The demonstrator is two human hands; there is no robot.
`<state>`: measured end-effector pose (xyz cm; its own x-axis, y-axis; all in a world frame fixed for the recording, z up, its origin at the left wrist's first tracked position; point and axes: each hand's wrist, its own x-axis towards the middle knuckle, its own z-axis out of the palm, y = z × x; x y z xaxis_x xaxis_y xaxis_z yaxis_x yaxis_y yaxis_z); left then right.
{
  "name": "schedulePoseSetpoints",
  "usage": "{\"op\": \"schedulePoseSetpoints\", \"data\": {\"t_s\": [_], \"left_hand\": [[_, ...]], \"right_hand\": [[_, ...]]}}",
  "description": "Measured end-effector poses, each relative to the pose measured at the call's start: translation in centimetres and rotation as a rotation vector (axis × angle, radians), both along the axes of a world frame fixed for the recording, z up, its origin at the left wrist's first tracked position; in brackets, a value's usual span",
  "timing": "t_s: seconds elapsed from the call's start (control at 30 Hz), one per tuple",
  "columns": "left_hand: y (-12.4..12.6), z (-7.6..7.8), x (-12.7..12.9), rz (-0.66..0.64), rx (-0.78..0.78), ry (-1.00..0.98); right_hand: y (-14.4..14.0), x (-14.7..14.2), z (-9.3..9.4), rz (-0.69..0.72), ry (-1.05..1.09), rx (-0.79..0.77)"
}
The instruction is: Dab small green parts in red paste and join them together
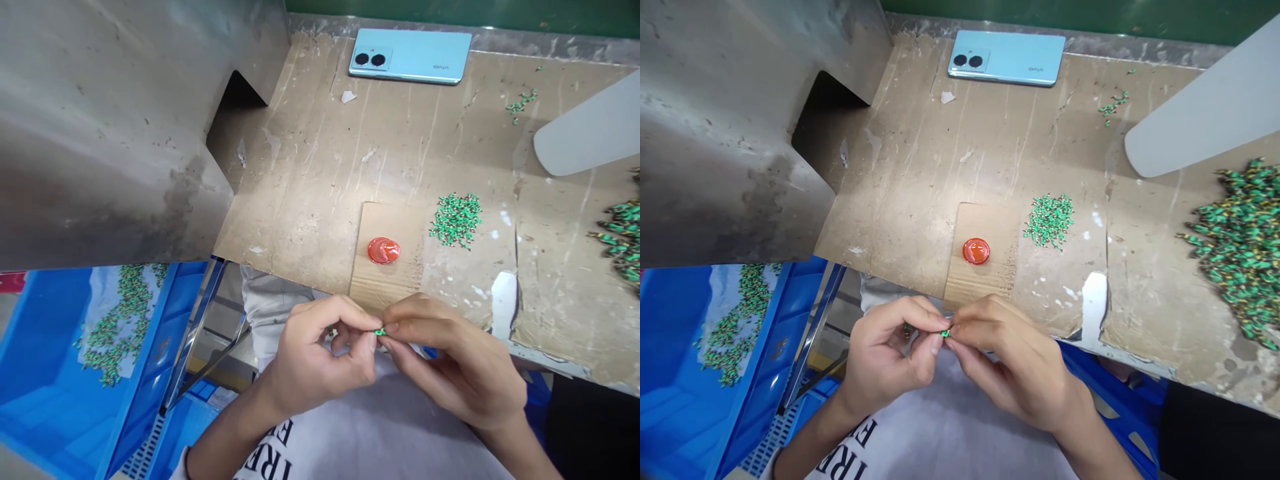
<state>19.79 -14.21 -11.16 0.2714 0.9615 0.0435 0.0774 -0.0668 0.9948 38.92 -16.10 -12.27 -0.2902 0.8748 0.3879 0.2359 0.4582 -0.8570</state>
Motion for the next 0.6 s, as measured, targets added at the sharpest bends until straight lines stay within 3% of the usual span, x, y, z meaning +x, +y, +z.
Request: {"op": "schedulePoseSetpoints", "data": {"t_s": [0.23, 0.6], "left_hand": [[0.01, 0.18, -0.17, -0.006, -0.232, -0.062], [0.22, -0.43, 0.21, 0.006, -0.239, -0.054]], "right_hand": [[-0.16, 0.01, 0.07, 0.002, -0.112, 0.07], [-0.6, -0.01, -0.4, 0.003, -0.109, 0.095]]}}
